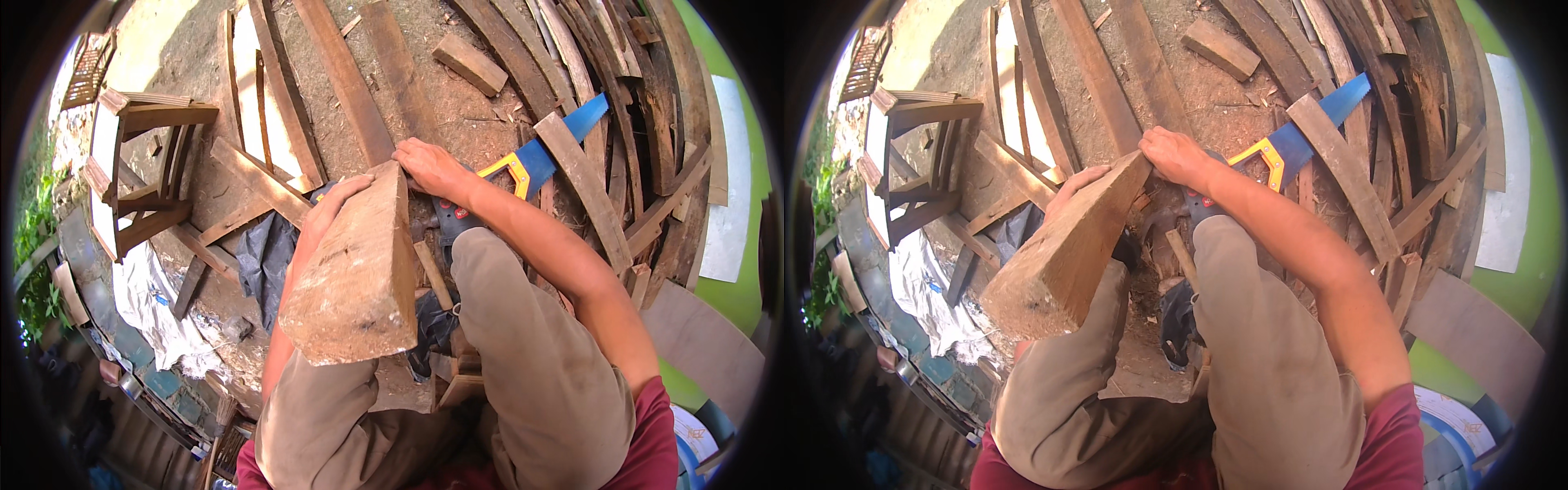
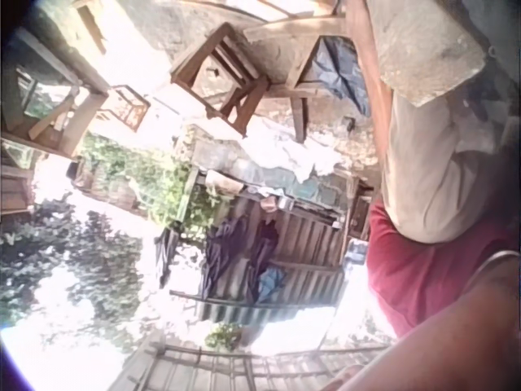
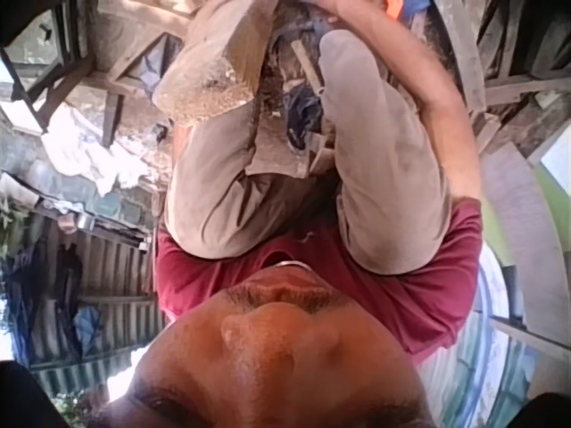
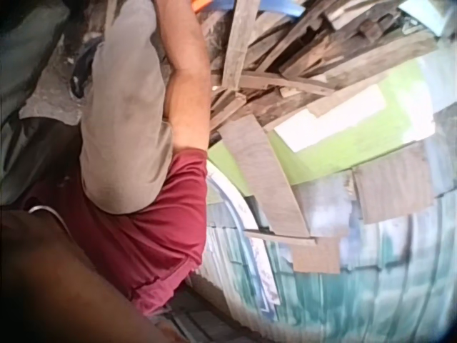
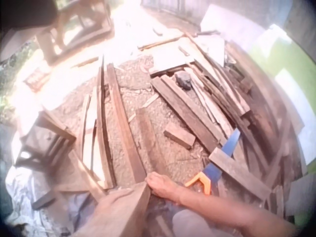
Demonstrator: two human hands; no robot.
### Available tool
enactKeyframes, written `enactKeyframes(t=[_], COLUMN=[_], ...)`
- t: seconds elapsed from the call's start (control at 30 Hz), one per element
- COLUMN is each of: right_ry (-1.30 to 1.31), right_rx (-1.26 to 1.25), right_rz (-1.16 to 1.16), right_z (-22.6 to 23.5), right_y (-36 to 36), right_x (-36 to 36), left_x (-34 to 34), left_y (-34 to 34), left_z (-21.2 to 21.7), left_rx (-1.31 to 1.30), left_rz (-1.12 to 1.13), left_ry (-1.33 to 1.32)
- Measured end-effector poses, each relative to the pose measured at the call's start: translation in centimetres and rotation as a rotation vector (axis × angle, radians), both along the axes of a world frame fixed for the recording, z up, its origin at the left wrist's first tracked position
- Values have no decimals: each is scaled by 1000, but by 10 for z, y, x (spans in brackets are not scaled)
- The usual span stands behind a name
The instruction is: The person sits on the ground and handles several wooden planks, aligning and inspecting them. They then use a hand saw to cut a plank, holding it steady with one hand while sawing with the other.
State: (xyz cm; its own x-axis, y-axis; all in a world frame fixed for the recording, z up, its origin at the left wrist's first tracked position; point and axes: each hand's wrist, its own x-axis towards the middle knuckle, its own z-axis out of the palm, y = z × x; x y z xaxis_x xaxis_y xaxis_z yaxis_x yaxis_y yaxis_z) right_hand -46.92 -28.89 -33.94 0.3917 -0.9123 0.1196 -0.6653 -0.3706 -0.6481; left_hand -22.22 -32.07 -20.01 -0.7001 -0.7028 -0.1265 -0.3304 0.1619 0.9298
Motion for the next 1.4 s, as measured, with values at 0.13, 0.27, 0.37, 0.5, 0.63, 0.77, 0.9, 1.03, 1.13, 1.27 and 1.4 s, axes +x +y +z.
enactKeyframes(t=[0.13, 0.27, 0.37, 0.5, 0.63, 0.77, 0.9, 1.03, 1.13, 1.27, 1.4], right_ry=[-46, -29, -7, -177, -75, 294, 374, 354, 368, 431, 459], right_rx=[-48, -24, 76, 146, 20, -58, -69, -22, -34, 1, 108], right_rz=[1, -22, -3, 6, -486, -481, -440, -378, -318, -254, -185], right_z=[2, 3, 5, 42, 15, -18, -21, -24, -27, -27, -20], right_y=[-2, 0, 0, -1, 10, 21, 18, 16, 14, 15, 22], right_x=[3, 1, -4, -21, -86, -126, -128, -143, -145, -150, -158], left_x=[-5, -5, -4, 8, -4, -3, -1, -2, 1, 3, 9], left_y=[-2, -6, -4, 6, -4, -2, -3, -6, -7, -12, -12], left_z=[2, -17, -27, -20, -18, -21, -23, -23, -22, -17, -25], left_rx=[-18, 0, -21, 73, -79, -126, -92, -92, -48, 10, -8], left_rz=[-26, -25, -14, 71, 9, -7, 20, 30, 37, 50, 46], left_ry=[-119, -90, -69, -57, -9, 16, 24, 11, 16, 10, 51])
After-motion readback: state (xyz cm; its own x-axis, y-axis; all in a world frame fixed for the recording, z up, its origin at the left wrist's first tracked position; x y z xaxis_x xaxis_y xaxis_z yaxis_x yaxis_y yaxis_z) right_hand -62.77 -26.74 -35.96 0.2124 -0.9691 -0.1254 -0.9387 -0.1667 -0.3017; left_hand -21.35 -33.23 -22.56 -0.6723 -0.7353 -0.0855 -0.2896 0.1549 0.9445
